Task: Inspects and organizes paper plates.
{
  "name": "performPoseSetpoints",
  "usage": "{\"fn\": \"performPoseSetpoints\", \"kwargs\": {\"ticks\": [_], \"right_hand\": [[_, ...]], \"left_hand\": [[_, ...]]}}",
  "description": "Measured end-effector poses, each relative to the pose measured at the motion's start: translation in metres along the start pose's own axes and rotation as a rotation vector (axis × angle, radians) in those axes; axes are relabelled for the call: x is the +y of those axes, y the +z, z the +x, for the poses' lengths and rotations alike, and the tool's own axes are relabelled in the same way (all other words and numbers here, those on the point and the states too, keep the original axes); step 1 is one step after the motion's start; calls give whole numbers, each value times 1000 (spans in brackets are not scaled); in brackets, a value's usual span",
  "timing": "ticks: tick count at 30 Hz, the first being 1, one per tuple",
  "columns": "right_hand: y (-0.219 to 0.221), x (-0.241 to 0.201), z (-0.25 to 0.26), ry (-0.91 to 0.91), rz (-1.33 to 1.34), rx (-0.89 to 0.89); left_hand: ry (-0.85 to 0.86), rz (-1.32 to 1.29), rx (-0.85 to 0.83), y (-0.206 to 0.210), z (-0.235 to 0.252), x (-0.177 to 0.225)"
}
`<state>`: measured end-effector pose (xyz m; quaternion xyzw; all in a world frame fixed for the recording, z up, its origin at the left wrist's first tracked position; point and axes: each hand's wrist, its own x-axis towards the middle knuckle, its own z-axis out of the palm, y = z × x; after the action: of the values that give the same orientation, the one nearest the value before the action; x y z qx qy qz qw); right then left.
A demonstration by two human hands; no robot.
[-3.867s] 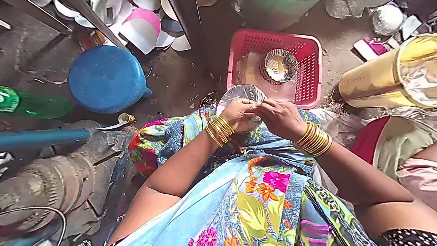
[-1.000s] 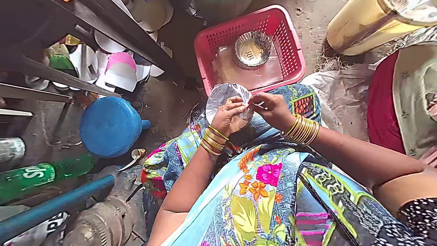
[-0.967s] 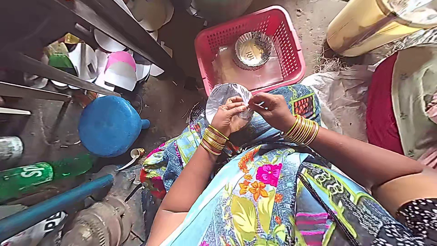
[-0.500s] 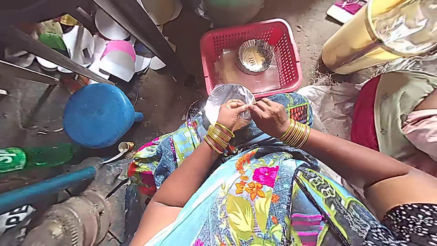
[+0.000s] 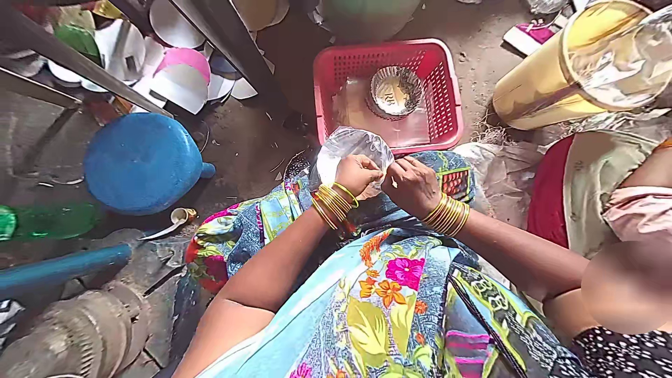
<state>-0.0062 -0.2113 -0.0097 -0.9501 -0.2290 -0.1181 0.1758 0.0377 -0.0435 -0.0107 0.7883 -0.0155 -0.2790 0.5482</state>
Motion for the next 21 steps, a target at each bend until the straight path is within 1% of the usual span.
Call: {"fn": "performPoseSetpoints", "kwargs": {"ticks": [1,3,7,10,12,15,17,19,20,21], "right_hand": [[0,-1,-1,36,5,-5],[2,-2,-4,111,8,-3],[14,-4,-16,196,-24,-5],[12,1,-19,217,32,-81],[3,14,-13,278,192,-173],[-3,43,12,501,502,-332],[4,58,34,627,734,-417],[21,68,53,639,946,-455],[30,72,59,622,990,-490],[36,73,65,627,980,-544]], "left_hand": [[-15,-23,-8,1,4,-3],[-27,16,0,2,4,-6],[4,275,21,9,-5,-4],[14,354,-22,12,-5,-2],[27,367,-31,13,-6,-3],[39,384,-83,7,-11,4],[90,426,-101,7,-16,5],[182,467,-91,7,-16,4],[273,468,-45,8,-17,1],[385,440,38,7,-21,-4]]}}
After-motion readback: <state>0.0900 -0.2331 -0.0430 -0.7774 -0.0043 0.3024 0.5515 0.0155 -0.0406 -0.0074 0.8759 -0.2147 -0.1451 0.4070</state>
